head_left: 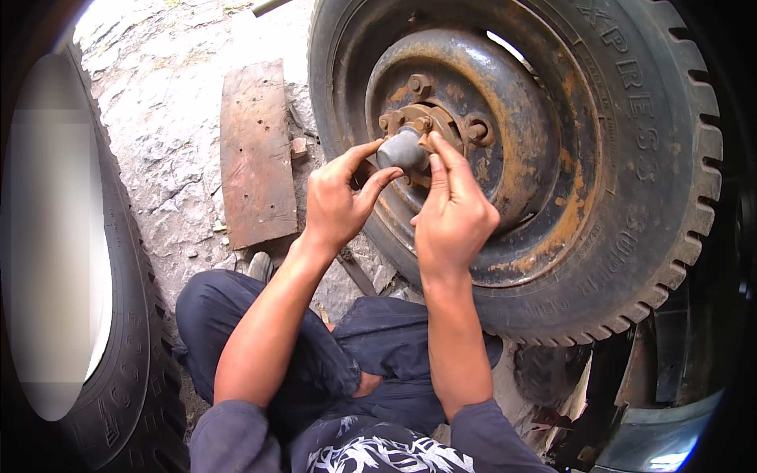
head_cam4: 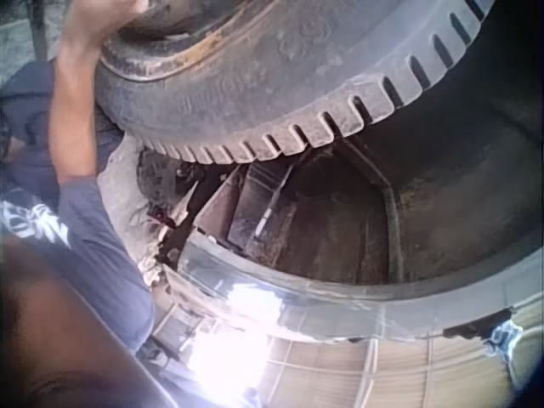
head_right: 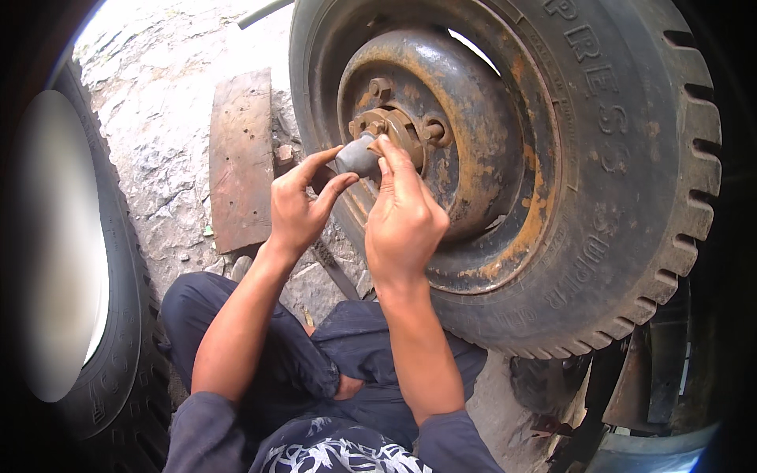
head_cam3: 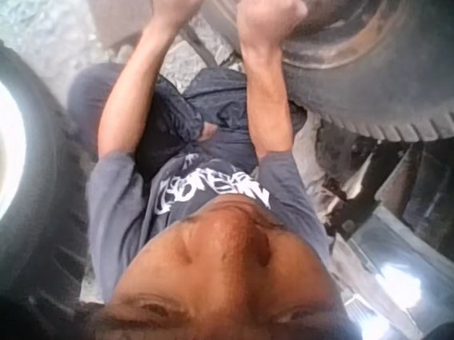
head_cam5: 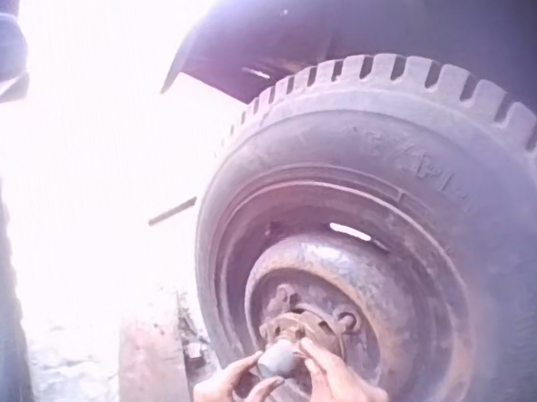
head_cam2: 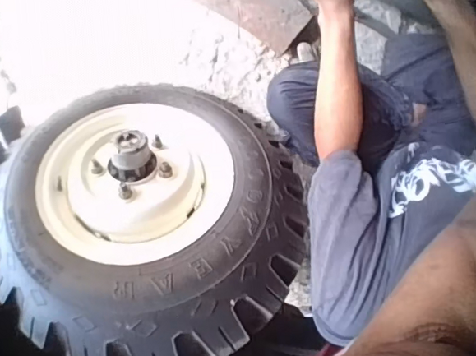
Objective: The person sits on the ground and uses both hands to manipulate a small metal part on the center of a vehicle wheel hub. They repeatedly insert, rotate, and adjust the part around the axle nut area.
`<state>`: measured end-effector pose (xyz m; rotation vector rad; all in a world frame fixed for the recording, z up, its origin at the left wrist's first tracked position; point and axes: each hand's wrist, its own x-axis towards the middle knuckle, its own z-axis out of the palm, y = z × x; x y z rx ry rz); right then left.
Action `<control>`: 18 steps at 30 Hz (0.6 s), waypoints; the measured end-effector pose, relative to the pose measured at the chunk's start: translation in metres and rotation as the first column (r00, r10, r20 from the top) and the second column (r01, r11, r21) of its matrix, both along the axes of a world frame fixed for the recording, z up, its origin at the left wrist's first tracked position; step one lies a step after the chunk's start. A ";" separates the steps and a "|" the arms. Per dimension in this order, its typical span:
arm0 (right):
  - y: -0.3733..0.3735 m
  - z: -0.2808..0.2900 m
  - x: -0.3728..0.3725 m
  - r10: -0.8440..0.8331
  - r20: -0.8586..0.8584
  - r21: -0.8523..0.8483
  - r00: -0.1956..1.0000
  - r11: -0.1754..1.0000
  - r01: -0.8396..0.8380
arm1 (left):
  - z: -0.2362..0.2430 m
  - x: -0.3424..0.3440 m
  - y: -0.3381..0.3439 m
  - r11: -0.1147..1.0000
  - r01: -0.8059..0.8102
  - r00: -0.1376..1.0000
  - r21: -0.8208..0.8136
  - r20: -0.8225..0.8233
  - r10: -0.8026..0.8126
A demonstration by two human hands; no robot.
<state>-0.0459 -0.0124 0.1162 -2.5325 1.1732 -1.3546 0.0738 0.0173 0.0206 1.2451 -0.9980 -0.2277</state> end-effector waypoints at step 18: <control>0.122 -0.208 -0.092 -0.138 0.222 0.683 0.965 0.728 -0.053 | 0.020 0.005 0.012 0.974 0.151 0.988 0.166 -0.060 -0.143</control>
